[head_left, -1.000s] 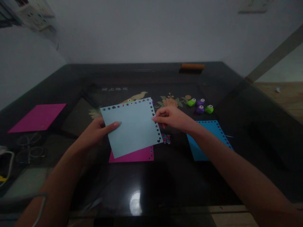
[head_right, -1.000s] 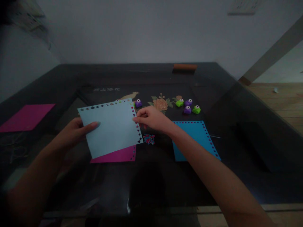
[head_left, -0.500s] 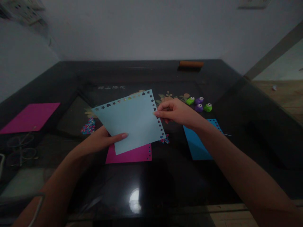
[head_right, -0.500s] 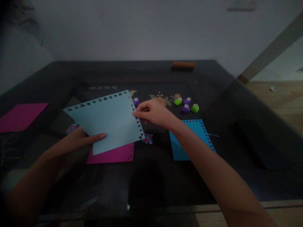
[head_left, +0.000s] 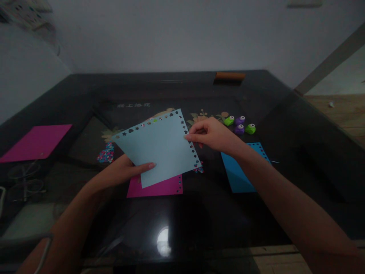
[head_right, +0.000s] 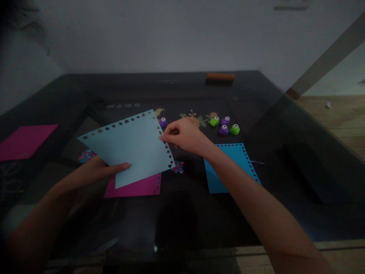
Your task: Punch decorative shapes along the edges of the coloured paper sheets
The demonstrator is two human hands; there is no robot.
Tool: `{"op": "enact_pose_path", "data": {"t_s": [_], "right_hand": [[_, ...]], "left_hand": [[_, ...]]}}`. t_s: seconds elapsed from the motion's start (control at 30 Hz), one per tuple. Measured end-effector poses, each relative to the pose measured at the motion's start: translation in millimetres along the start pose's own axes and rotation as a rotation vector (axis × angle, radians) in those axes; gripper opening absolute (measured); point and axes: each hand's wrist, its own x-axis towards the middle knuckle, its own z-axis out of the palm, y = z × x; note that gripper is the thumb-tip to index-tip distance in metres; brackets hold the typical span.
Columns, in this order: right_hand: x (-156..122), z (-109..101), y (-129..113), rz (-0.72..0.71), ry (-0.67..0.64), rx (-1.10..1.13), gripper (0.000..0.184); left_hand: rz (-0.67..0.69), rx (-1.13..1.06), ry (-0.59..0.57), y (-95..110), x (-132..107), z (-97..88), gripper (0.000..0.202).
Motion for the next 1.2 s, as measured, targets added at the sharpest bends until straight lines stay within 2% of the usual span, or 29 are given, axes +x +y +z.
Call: {"op": "enact_pose_path", "data": {"t_s": [0.17, 0.33, 0.43, 0.6, 1.2], "right_hand": [[0.3, 0.2, 0.0, -0.008, -0.008, -0.008, 0.019], [-0.7, -3.5, 2.1, -0.055, -0.031, -0.025, 0.029], [-1.2, -7.4, 1.7, -0.020, -0.093, -0.045, 0.029], [-0.6, -9.6, 1.5, 0.087, -0.223, -0.098, 0.017], [0.1, -9.4, 1.7, 0.101, -0.209, -0.124, 0.018]], "left_hand": [[0.026, 0.006, -0.004, -1.0, -0.2, 0.5, 0.036], [0.003, 0.026, 0.008, 0.1, -0.5, 0.1, 0.044], [0.006, 0.055, 0.001, 0.3, -0.2, -0.9, 0.045], [0.016, 0.081, 0.010, -2.8, 0.4, -2.3, 0.046], [0.010, 0.006, 0.019, 0.6, 1.4, -0.5, 0.043]]}}
